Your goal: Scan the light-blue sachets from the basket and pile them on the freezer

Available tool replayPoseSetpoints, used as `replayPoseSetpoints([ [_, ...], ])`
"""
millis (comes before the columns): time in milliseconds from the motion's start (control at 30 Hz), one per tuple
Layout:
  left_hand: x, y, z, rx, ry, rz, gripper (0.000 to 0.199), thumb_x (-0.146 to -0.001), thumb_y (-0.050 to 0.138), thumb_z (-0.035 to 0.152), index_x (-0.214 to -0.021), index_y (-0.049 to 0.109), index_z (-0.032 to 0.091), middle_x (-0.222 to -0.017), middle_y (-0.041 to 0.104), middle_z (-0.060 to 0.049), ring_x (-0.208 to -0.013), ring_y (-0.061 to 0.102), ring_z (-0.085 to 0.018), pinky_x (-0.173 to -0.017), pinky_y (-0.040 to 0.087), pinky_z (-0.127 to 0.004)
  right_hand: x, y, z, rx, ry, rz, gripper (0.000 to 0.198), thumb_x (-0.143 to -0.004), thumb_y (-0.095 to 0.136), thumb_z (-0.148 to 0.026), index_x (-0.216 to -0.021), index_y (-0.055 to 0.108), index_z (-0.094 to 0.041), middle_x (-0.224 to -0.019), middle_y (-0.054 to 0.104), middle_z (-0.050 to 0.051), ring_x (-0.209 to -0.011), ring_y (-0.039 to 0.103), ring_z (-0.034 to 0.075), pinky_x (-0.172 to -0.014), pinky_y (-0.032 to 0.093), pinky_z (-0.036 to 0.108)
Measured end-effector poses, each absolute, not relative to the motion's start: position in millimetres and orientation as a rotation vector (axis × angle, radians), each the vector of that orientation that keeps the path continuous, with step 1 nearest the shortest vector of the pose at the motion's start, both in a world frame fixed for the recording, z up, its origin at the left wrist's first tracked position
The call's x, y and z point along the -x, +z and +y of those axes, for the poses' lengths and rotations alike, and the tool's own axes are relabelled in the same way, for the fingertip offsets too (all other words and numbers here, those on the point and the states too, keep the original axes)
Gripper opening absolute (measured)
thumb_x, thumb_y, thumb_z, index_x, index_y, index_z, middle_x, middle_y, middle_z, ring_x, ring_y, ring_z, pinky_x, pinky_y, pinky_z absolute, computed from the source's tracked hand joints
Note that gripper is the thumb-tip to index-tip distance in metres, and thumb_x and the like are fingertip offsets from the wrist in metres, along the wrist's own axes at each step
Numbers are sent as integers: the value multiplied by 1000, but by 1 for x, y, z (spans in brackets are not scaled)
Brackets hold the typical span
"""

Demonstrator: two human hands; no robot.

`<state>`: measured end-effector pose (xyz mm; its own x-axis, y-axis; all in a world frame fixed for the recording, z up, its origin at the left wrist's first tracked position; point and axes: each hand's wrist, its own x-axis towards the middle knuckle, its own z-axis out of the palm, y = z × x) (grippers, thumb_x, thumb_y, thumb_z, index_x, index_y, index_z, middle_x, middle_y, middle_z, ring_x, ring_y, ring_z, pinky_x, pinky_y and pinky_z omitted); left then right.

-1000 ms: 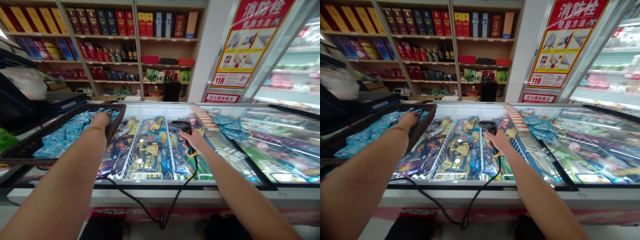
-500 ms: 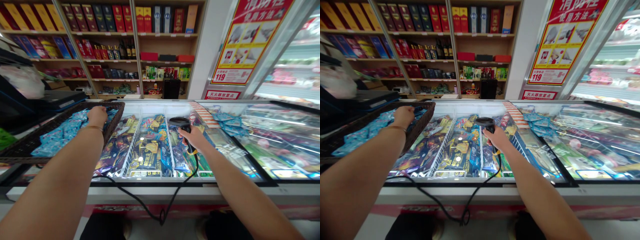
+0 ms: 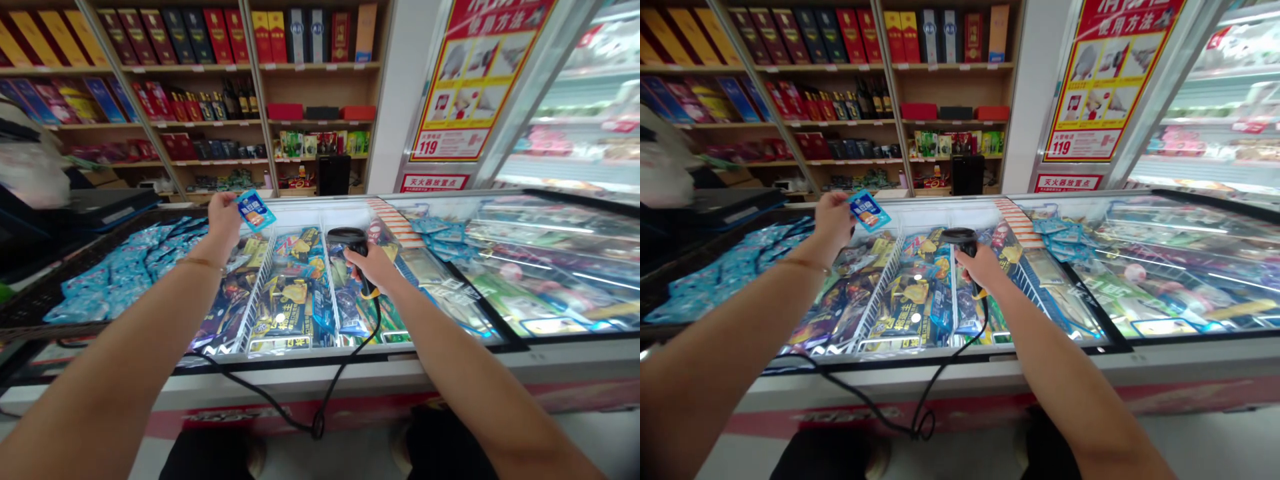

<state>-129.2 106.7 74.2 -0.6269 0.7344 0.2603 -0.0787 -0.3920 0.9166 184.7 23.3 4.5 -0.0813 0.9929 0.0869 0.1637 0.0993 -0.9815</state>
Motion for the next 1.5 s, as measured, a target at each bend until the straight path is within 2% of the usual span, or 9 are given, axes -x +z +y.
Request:
replayPoseSetpoints([
  [200, 54, 34, 107, -237, 1587, 914, 13, -92, 42, 15, -85, 53, 19, -61, 43, 1, -48, 46, -11, -43, 36, -17, -188, 1, 28, 1185, 1116, -1408, 16, -88, 67, -24, -80, 53, -19, -59, 61, -3, -37, 53, 9, -37, 44, 21],
  [367, 27, 11, 104, -209, 1578, 664, 38, -99, 37, 46, -113, 63, 23, -90, 67, -10, -81, 67, -23, -69, 60, -40, -187, 2, 29, 1210, 1120, -1404, 15, -89, 65, -22, -80, 54, -18, -60, 61, -2, -37, 54, 9, -36, 43, 21],
  [567, 18, 18, 98, -252, 1412, 758, 39, -102, 33, 24, -129, 59, 14, -101, 72, -15, -98, 71, -27, -75, 62, -39, -185, 4, 25, 1216, 1066, -1451, 17, -88, 68, -24, -83, 53, -18, -66, 64, 0, -40, 56, 10, -37, 45, 21],
  [733, 15, 5, 101, -324, 1425, 1051, 31, -102, 44, 39, -115, 61, 16, -84, 69, -9, -88, 73, -24, -65, 62, -30, -186, 4, 21, 1241, 1024, -1507, 19, -87, 69, -29, -84, 53, -18, -62, 64, 1, -41, 57, 12, -39, 46, 22],
  [833, 16, -4, 105, -460, 1443, 1186, 30, -91, 67, 46, -98, 61, 17, -74, 65, -5, -78, 71, -20, -66, 61, -29, -186, 4, 20, 1247, 1013, -1524, 19, -87, 69, -29, -83, 54, -18, -59, 64, 1, -41, 57, 12, -39, 46, 22],
  [900, 18, -8, 105, -559, 1454, 1174, 28, -82, 79, 35, -90, 58, 18, -73, 63, -2, -73, 68, -16, -72, 61, -31, -186, 5, 19, 1235, 1020, -1520, 18, -87, 68, -28, -83, 54, -19, -57, 62, 0, -41, 56, 12, -40, 46, 22],
  [1033, 24, -14, 102, -748, 1521, 1089, 32, -67, 83, 14, -86, 58, 19, -78, 67, 2, -75, 67, -13, -84, 60, -41, -185, 6, 17, 1224, 1023, -1510, 17, -87, 67, -28, -84, 54, -19, -56, 61, -1, -39, 54, 12, -39, 44, 23],
  [1167, 30, -20, 103, -887, 1639, 1079, 31, -58, 85, 14, -80, 63, 17, -78, 69, -1, -85, 69, -19, -90, 58, -43, -185, 4, 17, 1232, 1011, -1527, 18, -86, 67, -30, -84, 53, -19, -54, 61, -1, -39, 54, 12, -40, 44, 23],
  [1500, 33, -28, 110, -840, 1749, 1093, 16, -71, 79, 17, -80, 65, 15, -80, 71, -4, -95, 71, -22, -93, 58, -39, -183, 4, 14, 1216, 983, -1603, 20, -85, 68, -33, -85, 55, -18, -57, 63, 1, -42, 57, 14, -41, 47, 25],
])
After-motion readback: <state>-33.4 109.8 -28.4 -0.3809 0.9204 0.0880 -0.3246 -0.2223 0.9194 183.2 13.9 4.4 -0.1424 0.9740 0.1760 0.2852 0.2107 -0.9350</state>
